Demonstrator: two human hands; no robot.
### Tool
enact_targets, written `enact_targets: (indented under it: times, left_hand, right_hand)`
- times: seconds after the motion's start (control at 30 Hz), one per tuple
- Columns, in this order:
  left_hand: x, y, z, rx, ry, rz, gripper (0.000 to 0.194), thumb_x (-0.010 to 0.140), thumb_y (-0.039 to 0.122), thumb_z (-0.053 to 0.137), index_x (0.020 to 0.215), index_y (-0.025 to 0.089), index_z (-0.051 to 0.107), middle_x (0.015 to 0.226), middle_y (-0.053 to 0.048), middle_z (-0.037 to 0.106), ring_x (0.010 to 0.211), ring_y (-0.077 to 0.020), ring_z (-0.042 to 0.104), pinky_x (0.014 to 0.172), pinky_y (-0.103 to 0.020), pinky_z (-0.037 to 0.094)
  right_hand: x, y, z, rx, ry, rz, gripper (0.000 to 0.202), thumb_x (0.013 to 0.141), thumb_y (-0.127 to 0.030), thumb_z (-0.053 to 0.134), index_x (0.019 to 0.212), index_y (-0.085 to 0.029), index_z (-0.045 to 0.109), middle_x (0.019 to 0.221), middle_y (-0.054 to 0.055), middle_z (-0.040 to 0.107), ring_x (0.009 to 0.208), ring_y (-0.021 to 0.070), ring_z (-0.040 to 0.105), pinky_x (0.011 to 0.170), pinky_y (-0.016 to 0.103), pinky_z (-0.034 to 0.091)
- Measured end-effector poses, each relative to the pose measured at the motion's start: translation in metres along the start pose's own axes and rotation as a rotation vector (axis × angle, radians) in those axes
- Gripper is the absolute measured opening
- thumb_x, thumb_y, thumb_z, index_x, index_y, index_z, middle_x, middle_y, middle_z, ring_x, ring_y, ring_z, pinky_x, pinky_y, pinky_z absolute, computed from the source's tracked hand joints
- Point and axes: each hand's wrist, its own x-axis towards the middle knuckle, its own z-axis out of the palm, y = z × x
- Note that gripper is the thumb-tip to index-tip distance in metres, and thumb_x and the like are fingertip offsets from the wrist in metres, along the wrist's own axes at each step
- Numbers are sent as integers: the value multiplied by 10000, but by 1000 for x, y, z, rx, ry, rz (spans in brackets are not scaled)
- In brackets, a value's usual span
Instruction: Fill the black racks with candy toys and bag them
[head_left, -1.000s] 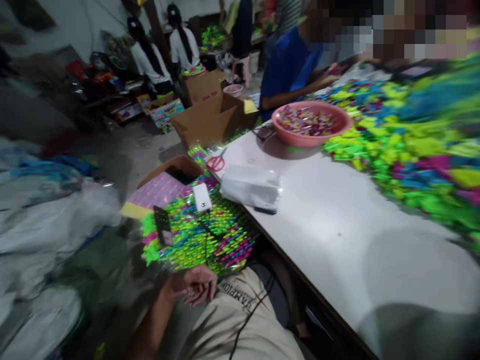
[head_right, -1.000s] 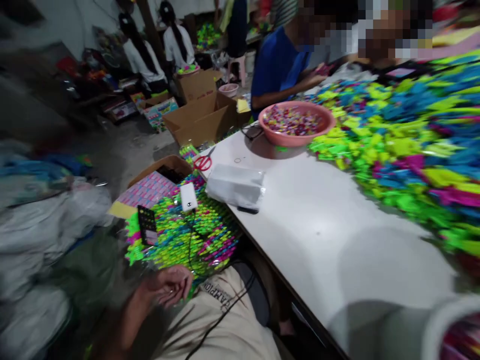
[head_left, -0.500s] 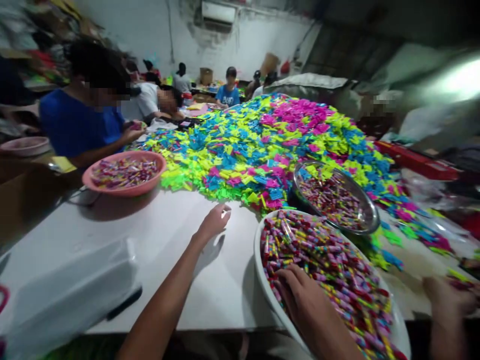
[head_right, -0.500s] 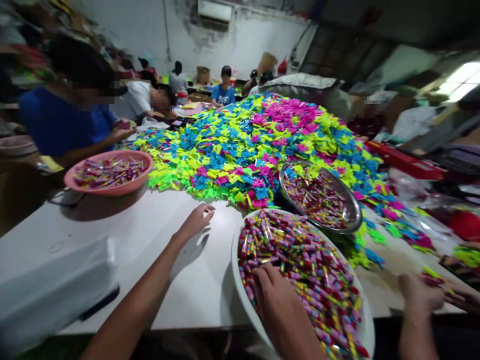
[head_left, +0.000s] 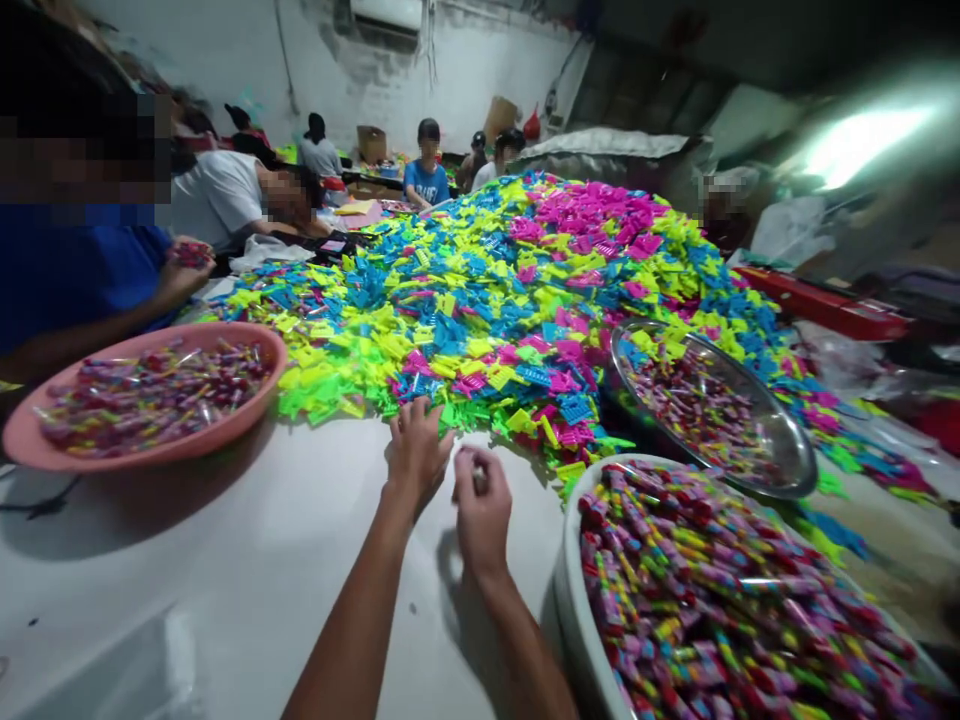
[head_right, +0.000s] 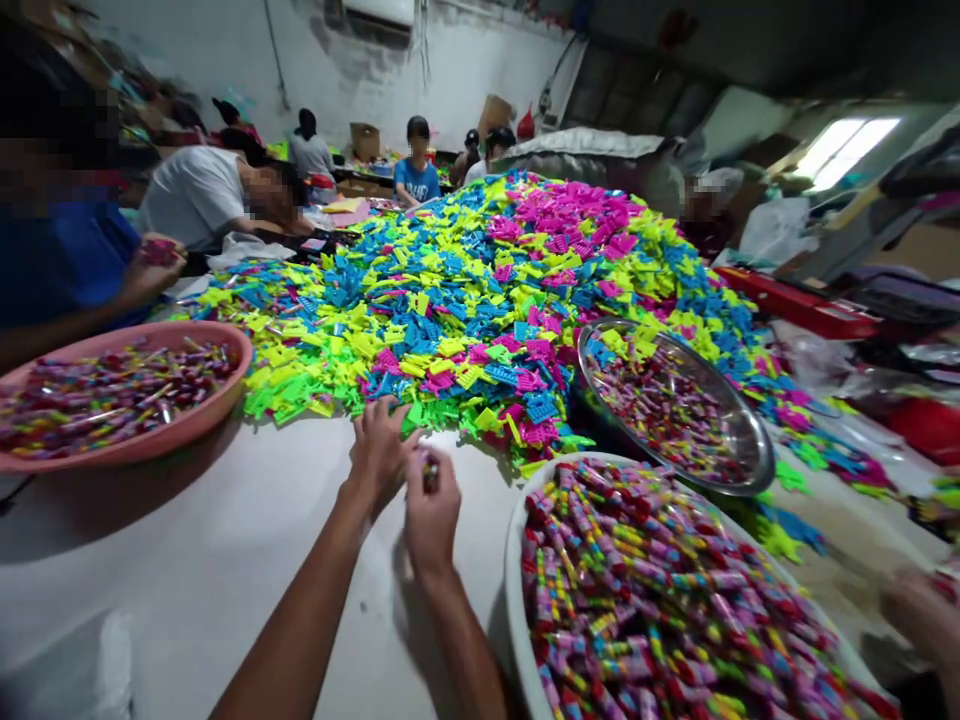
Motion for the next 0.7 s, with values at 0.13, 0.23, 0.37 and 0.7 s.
enact_targets:
  times: [0.13, 0.23, 0.37, 0.7]
  left_hand:
    - [-1, 7, 6, 31, 50, -31, 439, 955, 403, 731, 1378, 299, 678, 1402, -116, 599, 1289, -352, 497, 1036, -518, 454]
    - [-1, 8, 8, -6, 66, -8, 399, 947, 321, 745, 1341, 371, 705, 1376, -99, 612, 1246, -360, 510, 992, -533, 461]
    - [3, -2, 5, -104, 100, 33, 158, 982, 284, 695, 1116, 300, 778, 1272, -85, 680, 1199, -356, 541, 991, -545, 447]
    - [11, -3, 3, -23, -55, 51, 486, 953, 237, 658, 1438, 238, 655, 1364, -172, 610, 1181, -407, 508, 968, -562, 458]
  right_hand:
    - [88, 43, 24, 124, 268, 128, 516, 927, -548, 642, 1194, -112, 708, 775, 3, 641, 549, 111, 467, 513, 249, 415]
    - [102, 63, 22, 95, 241, 185, 534, 921, -566, 639, 1191, -114, 730, 631, -41, 548, 516, 124, 445, 474, 249, 360]
    - [85, 65, 22, 27, 127, 174, 447, 941, -535, 661, 1169, -162, 757, 746, 3, 661, 611, 138, 521, 580, 260, 452]
    - [81, 48, 25, 103, 124, 202, 313, 981, -455, 649, 1144, -210, 756, 1004, 55, 755, 823, 174, 665, 701, 274, 551]
